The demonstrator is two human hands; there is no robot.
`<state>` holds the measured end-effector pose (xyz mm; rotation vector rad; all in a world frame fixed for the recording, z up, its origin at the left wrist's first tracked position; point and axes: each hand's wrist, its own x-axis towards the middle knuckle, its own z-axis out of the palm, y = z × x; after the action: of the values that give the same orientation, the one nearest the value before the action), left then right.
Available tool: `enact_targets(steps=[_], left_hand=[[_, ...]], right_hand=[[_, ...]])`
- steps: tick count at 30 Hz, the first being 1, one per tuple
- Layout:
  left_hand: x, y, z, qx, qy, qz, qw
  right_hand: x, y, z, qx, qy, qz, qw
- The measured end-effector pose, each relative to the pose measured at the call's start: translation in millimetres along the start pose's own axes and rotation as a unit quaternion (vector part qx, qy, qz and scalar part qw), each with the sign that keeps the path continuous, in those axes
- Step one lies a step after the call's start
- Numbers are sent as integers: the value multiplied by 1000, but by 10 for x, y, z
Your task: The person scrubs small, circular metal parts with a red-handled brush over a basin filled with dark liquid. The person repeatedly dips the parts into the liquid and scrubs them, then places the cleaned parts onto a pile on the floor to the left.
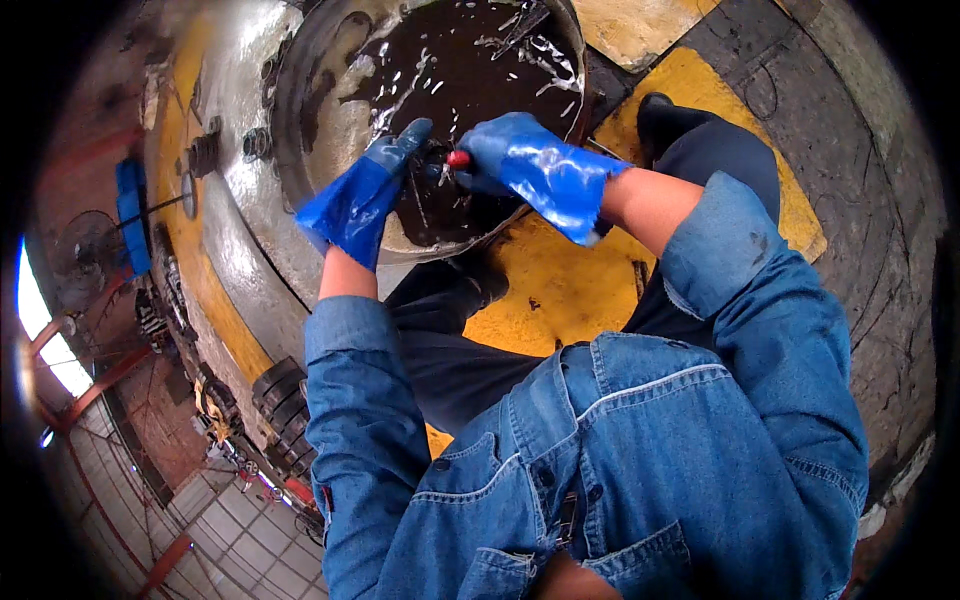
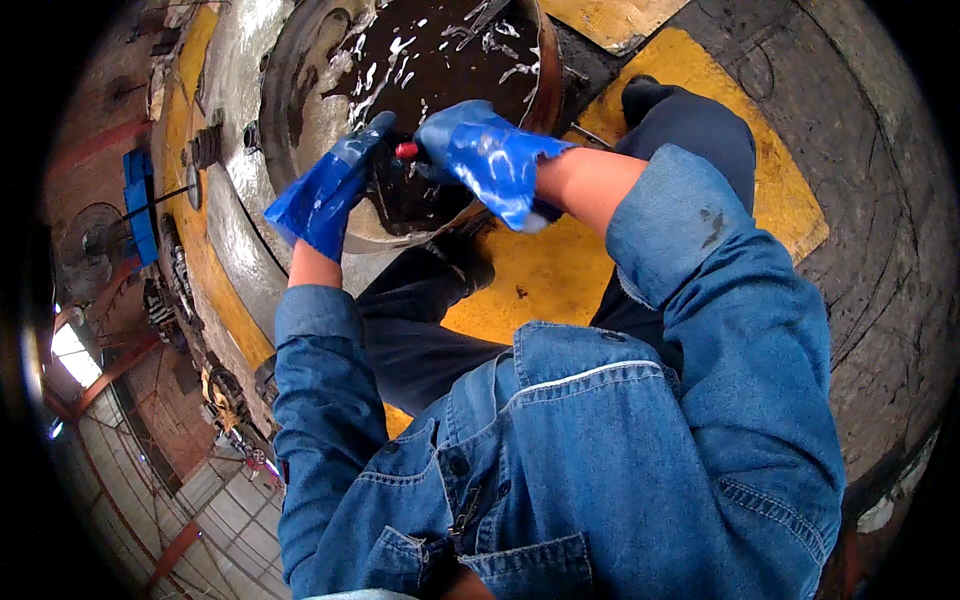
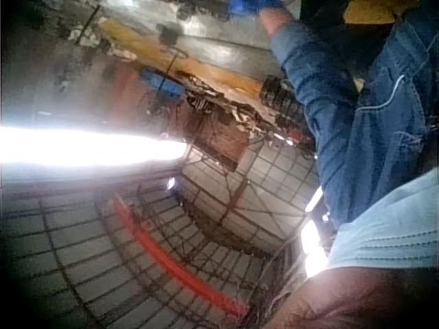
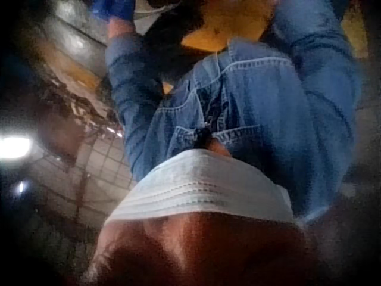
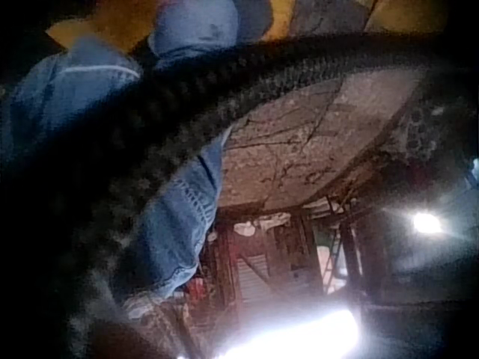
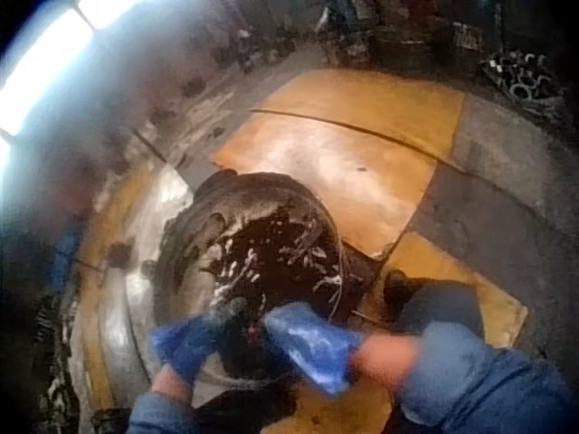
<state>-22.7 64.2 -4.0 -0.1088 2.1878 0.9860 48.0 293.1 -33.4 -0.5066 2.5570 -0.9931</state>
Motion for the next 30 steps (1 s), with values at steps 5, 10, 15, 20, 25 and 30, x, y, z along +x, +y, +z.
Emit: enact_targets(steps=[5,10,15,20,25,30], left_hand=[[-205,51,71,29,7,-17,999],[-328,-394,360,-54,48,52,996],[-848,-708,1125,57,252,215,942],[-888,-409,1371,122,336,241,902],[-620,-543,1088,60,344,252,903],[-328,-417,497,-88,295,114,945]], right_hand=[[-74,22,114,25,60,-52,997],[-82,28,50,114,51,2,992],[91,211,94,310,-47,64,948],[-49,166,-215,260,-91,97,957],[167,112,79,71,0,67,995],[159,142,56,33,210,64,975]])
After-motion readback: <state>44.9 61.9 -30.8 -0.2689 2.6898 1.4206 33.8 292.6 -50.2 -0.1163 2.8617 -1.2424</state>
